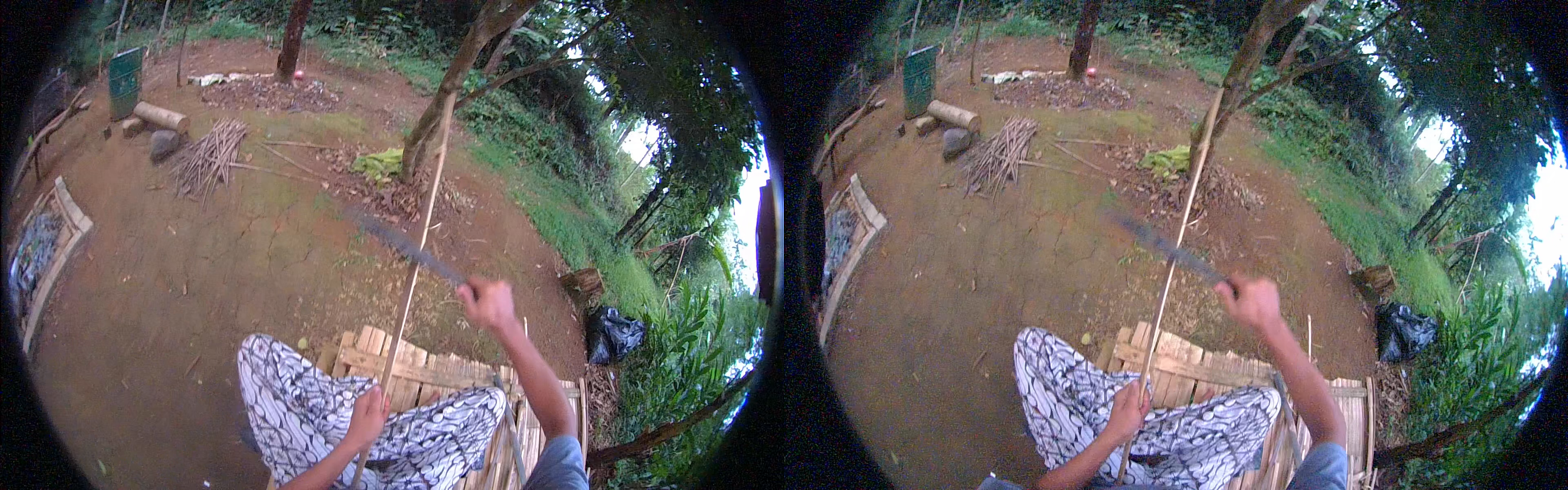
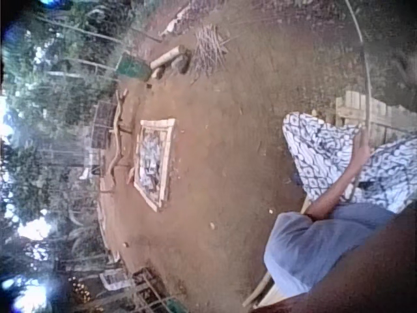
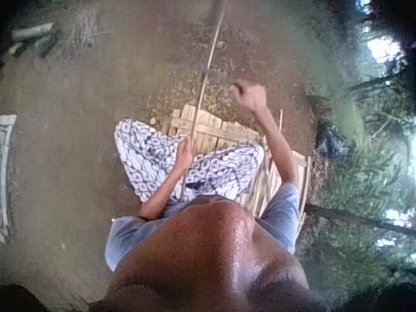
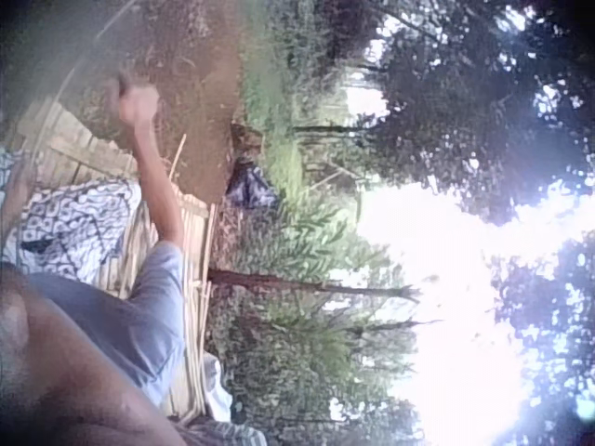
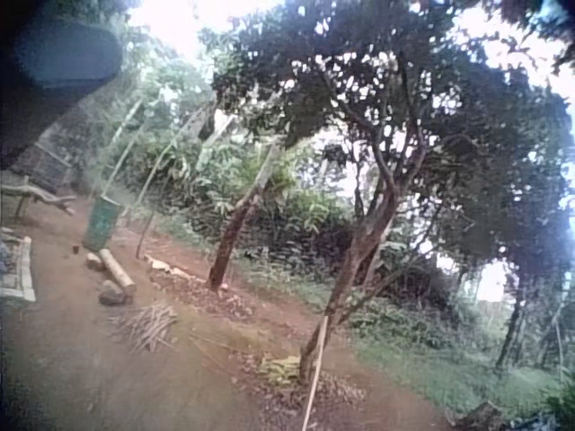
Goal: The person sits on a bamboo platform and uses a machete to sharpen a long, thin wooden stick. They repeatedly scrape the blade along the stick's surface to smooth and shape it, occasionally pausing to inspect the progress.
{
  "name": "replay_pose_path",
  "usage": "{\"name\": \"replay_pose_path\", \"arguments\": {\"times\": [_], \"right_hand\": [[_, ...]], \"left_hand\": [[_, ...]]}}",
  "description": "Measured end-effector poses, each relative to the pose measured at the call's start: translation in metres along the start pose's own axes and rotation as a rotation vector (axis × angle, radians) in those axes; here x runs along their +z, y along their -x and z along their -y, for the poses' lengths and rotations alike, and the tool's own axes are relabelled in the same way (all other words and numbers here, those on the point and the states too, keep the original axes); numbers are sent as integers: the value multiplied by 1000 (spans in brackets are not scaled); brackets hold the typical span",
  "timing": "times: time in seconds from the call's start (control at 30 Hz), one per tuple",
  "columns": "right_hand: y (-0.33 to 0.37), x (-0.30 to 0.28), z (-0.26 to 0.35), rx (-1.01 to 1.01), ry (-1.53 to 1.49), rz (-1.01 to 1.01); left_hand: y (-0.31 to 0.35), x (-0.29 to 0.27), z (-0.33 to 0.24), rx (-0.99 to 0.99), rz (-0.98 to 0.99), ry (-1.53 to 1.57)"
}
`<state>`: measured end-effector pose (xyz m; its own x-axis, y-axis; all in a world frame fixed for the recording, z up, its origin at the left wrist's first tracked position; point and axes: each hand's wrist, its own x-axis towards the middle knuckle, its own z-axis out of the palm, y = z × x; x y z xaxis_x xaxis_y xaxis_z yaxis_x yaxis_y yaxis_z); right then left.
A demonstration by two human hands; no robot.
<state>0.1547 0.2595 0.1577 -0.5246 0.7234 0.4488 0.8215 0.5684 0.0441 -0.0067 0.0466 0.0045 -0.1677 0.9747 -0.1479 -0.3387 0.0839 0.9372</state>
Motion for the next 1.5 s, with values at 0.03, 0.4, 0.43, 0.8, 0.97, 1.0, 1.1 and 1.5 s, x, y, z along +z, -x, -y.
{"name": "replay_pose_path", "arguments": {"times": [0.03, 0.4, 0.43, 0.8, 0.97, 1.0, 1.1, 1.5], "right_hand": [[8, 3, 18, -92, 9, 70], [-20, 13, -14, -122, 46, 85], [-29, 1, -29, 55, 13, -58], [45, -3, 78, -643, -95, 157], [-2, -14, 46, -529, 69, 42], [-26, -25, 25, -342, 76, -16], [-52, -45, -6, -4, 48, -87], [27, -19, 78, -847, 60, 94]], "left_hand": [[1, -7, 0, -8, 4, 21], [8, -18, 1, 28, -5, -66], [9, -16, -6, 48, -7, -66], [13, -8, 0, -82, 36, 153], [14, -13, 4, -12, 46, 103], [16, -15, 5, 34, 66, 128], [14, -6, 3, -1, 79, 41], [7, -4, -7, -194, 184, 326]]}}
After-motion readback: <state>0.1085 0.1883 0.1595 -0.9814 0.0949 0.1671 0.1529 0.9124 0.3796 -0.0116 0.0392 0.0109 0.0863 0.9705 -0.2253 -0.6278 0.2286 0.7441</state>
